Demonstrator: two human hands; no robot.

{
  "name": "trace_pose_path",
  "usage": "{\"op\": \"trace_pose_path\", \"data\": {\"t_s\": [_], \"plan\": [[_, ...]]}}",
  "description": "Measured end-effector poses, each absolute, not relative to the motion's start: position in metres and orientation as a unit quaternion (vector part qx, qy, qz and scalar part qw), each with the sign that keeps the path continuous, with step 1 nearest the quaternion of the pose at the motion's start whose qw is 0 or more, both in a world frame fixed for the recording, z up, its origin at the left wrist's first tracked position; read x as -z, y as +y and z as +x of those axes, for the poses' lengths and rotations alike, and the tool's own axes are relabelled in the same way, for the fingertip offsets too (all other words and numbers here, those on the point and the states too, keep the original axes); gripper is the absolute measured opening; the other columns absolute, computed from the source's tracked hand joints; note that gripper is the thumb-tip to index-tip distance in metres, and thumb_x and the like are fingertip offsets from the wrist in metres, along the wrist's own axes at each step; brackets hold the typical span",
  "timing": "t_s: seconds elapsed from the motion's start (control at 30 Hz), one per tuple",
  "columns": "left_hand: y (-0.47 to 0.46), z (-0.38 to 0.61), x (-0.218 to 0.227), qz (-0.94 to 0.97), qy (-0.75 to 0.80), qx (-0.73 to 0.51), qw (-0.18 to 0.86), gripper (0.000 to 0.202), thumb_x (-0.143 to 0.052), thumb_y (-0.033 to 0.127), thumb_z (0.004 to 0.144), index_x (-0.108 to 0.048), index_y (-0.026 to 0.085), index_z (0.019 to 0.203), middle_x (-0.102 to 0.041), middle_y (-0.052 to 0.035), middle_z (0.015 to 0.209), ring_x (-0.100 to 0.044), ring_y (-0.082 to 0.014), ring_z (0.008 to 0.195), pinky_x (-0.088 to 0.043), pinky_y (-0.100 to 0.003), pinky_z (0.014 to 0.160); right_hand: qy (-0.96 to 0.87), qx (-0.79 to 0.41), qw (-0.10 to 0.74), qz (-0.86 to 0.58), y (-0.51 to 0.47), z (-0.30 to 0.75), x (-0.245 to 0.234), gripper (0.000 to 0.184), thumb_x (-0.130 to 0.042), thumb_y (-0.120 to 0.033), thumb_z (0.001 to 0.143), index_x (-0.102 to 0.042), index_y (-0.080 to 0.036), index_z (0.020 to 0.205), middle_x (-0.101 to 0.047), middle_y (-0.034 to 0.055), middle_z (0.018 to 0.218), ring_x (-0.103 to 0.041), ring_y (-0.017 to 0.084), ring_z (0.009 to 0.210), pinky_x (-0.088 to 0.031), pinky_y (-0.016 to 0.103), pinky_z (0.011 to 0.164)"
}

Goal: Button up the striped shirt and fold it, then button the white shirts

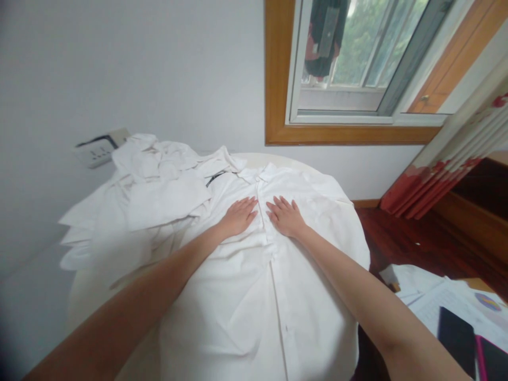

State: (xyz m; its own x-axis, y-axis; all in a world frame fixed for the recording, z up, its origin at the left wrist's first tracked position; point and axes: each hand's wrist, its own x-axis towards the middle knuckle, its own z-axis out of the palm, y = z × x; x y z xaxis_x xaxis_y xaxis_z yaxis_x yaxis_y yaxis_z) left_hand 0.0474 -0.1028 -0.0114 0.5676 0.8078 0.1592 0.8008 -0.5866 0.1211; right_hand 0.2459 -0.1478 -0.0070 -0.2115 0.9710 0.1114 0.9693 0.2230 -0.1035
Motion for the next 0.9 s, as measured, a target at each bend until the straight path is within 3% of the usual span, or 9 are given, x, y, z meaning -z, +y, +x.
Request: {"op": "trace_pose_path", "data": {"t_s": [0.13,0.23,0.3,0.4,0.5,0.6,0.73,0.9], "plan": [[-0.091,0.047,0.006,0.891,0.444,-0.087,0.025,0.049,-0.027,0.036,0.097,-0.036,0.018,0.141,-0.032,-0.0078,0.152,-0.028,-0.0228,0.140,-0.022,-0.042,0.114,-0.778,-0.010,0.082,-0.622,-0.134,0.246,0.007,0.051,-0.020,-0.045,0.098,-0.036,-0.028,0.144,-0.027,0.0030,0.154,-0.019,0.022,0.143,-0.016,0.050,0.113],[-0.088,0.047,-0.004,0.899,0.428,-0.091,0.028,0.045,-0.036,0.029,0.094,-0.043,0.015,0.136,-0.043,-0.0115,0.145,-0.038,-0.0221,0.134,-0.029,-0.040,0.111,-0.779,-0.010,0.093,-0.620,-0.128,0.245,0.007,0.049,-0.024,-0.044,0.098,-0.039,-0.027,0.142,-0.030,0.0038,0.153,-0.022,0.023,0.142,-0.017,0.050,0.112],[-0.091,0.047,-0.012,0.896,0.432,-0.099,0.030,0.039,-0.044,0.023,0.090,-0.054,0.015,0.126,-0.055,-0.0119,0.133,-0.047,-0.0219,0.125,-0.035,-0.037,0.107,-0.777,-0.010,0.121,-0.617,-0.128,0.245,0.006,0.046,-0.030,-0.043,0.097,-0.046,-0.027,0.137,-0.038,0.0046,0.149,-0.027,0.023,0.139,-0.021,0.048,0.111],[-0.104,0.050,-0.018,0.877,0.461,-0.121,0.050,0.027,-0.049,0.020,0.085,-0.067,0.017,0.105,-0.066,-0.0095,0.111,-0.058,-0.0210,0.108,-0.042,-0.034,0.099,-0.767,-0.012,0.199,-0.610,-0.135,0.244,0.000,0.036,-0.041,-0.033,0.093,-0.060,-0.020,0.121,-0.058,0.0084,0.130,-0.047,0.020,0.124,-0.032,0.035,0.105],[-0.118,0.052,-0.013,0.858,0.475,-0.167,0.101,0.023,-0.051,0.020,0.084,-0.070,0.017,0.097,-0.067,-0.0082,0.100,-0.063,-0.0178,0.093,-0.047,-0.028,0.091,-0.755,-0.057,0.238,-0.609,-0.145,0.242,-0.012,0.026,-0.046,-0.028,0.089,-0.069,-0.017,0.099,-0.069,0.0075,0.100,-0.061,0.016,0.094,-0.043,0.024,0.086],[-0.126,0.053,-0.003,0.842,0.472,-0.229,0.129,0.024,-0.049,0.015,0.084,-0.070,0.017,0.095,-0.065,-0.0074,0.096,-0.062,-0.0162,0.089,-0.049,-0.027,0.087,-0.752,-0.149,0.213,-0.606,-0.153,0.238,-0.021,0.024,-0.051,-0.035,0.086,-0.069,-0.018,0.083,-0.070,0.0035,0.079,-0.061,0.014,0.071,-0.043,0.022,0.066],[-0.132,0.055,0.005,0.835,0.462,-0.269,0.129,0.025,-0.047,0.009,0.081,-0.069,0.019,0.090,-0.065,-0.0056,0.092,-0.060,-0.0176,0.093,-0.048,-0.031,0.088,-0.734,-0.188,0.214,-0.617,-0.157,0.234,-0.022,0.027,-0.061,-0.043,0.078,-0.068,-0.017,0.077,-0.070,0.0038,0.074,-0.060,0.014,0.065,-0.041,0.022,0.058],[-0.137,0.061,0.002,0.838,0.465,-0.260,0.114,0.019,-0.052,0.016,0.081,-0.069,0.021,0.088,-0.064,-0.0049,0.091,-0.059,-0.0189,0.090,-0.047,-0.034,0.088,-0.723,-0.168,0.215,-0.635,-0.160,0.225,-0.021,0.017,-0.061,-0.031,0.076,-0.069,-0.016,0.079,-0.071,0.0070,0.077,-0.061,0.015,0.066,-0.042,0.022,0.060]]}}
